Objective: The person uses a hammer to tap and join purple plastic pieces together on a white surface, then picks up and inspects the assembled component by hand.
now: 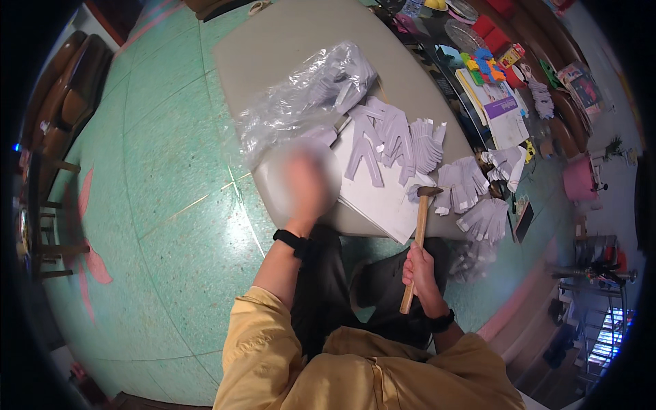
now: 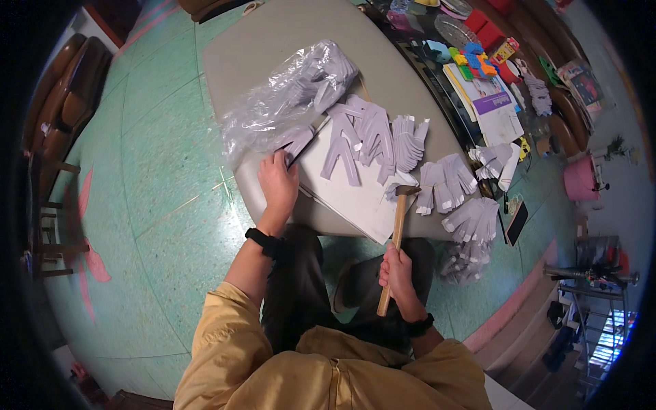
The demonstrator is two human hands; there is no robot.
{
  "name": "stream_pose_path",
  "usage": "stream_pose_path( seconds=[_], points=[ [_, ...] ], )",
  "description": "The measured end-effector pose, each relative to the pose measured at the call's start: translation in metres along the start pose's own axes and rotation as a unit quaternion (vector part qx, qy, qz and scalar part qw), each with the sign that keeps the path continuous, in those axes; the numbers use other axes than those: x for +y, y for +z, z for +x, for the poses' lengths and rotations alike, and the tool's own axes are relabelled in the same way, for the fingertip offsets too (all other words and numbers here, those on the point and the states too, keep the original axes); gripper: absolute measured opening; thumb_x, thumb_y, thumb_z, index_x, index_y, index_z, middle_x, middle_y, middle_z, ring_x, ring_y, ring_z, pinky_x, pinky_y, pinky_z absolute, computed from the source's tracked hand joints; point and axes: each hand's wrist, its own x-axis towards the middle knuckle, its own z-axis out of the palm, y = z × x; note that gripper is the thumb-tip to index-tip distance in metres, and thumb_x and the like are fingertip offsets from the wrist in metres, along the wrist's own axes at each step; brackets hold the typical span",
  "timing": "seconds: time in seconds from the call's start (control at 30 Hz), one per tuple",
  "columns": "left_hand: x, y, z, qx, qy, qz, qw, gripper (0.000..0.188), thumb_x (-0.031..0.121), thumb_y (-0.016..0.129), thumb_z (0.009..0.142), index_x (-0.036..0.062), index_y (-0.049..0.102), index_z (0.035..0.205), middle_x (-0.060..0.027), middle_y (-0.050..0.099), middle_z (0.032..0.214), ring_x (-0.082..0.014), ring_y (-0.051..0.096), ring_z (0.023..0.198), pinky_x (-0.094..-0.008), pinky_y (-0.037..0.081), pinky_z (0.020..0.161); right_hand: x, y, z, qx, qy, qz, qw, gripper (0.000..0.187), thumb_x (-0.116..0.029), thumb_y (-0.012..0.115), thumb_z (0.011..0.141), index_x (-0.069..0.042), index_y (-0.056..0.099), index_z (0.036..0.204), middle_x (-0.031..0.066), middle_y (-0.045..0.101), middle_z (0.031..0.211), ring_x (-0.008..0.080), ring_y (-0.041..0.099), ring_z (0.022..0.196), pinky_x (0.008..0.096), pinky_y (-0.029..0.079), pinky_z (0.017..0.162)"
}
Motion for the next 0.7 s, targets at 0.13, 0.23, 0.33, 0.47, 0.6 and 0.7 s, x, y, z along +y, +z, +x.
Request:
stream_pose_path(
  seconds=[0.13, 0.23, 0.33, 0.47, 0.6, 0.7],
  points=[
    [-0.025, 0.001, -0.009, -0.001, 0.057, 0.039, 0.998, 0.013, 0.007, 0.063, 0.072, 0.0037, 0.061, 0.084, -0.0112, 0.059, 0.078, -0.0298, 0.055, 0.077, -0.0404, 0.045, 0.07, -0.001, 0.003, 0.0, 0.001, -0.005, -0.011, 1.0, 0.033, -0.038, 0.048, 0.092, -0.011, 0.04, 0.075, -0.0026, 0.033, 0.053, 0.007, 0.029, 0.035, 0.0234, 0.025, 0.032],
    [-0.031, -0.002, -0.01, 0.047, 0.102, 0.085, 0.99, 0.011, 0.006, 0.064, 0.071, 0.0041, 0.059, 0.081, -0.0113, 0.058, 0.075, -0.0287, 0.056, 0.072, -0.038, 0.046, 0.064, -0.003, 0.011, -0.008, -0.005, -0.008, -0.021, 1.0, 0.033, -0.037, 0.048, 0.092, -0.01, 0.04, 0.075, -0.0026, 0.034, 0.053, 0.0071, 0.03, 0.035, 0.0235, 0.026, 0.032],
    [0.0, -0.018, -0.005, 0.046, 0.074, 0.05, 0.995, 0.009, 0.004, 0.063, 0.071, 0.0036, 0.057, 0.078, -0.012, 0.057, 0.075, -0.0289, 0.056, 0.071, -0.0378, 0.047, 0.063, -0.007, 0.016, -0.006, -0.012, -0.026, -0.056, 0.998, 0.032, -0.036, 0.048, 0.092, -0.009, 0.041, 0.076, -0.0024, 0.035, 0.054, 0.0069, 0.032, 0.037, 0.0234, 0.027, 0.033],
    [0.012, -0.03, -0.017, 0.059, 0.083, 0.028, 0.994, 0.01, 0.002, 0.063, 0.07, 0.0033, 0.056, 0.077, -0.0124, 0.056, 0.076, -0.029, 0.055, 0.07, -0.0378, 0.047, 0.062, -0.017, 0.044, 0.013, -0.074, -0.01, -0.126, 0.989, 0.033, -0.037, 0.05, 0.091, -0.008, 0.042, 0.077, -0.0018, 0.038, 0.056, 0.0071, 0.034, 0.039, 0.0234, 0.028, 0.033],
    [0.03, -0.025, -0.038, -0.007, 0.075, 0.017, 0.997, 0.014, 0.002, 0.064, 0.067, 0.0035, 0.054, 0.077, -0.0121, 0.054, 0.073, -0.0287, 0.055, 0.07, -0.038, 0.046, 0.061, -0.023, 0.055, 0.041, -0.08, -0.057, -0.185, 0.978, 0.035, -0.039, 0.051, 0.09, -0.008, 0.043, 0.075, -0.001, 0.039, 0.056, 0.0082, 0.037, 0.039, 0.0237, 0.031, 0.033],
    [0.032, -0.011, -0.061, -0.096, 0.146, 0.031, 0.984, 0.01, 0.006, 0.058, 0.067, 0.004, 0.051, 0.074, -0.0102, 0.05, 0.071, -0.0264, 0.051, 0.07, -0.0375, 0.045, 0.059, -0.035, 0.062, 0.051, -0.074, -0.076, -0.177, 0.978, 0.036, -0.04, 0.051, 0.089, -0.007, 0.044, 0.076, -0.0007, 0.04, 0.056, 0.0087, 0.037, 0.039, 0.0239, 0.031, 0.033]
  ],
)
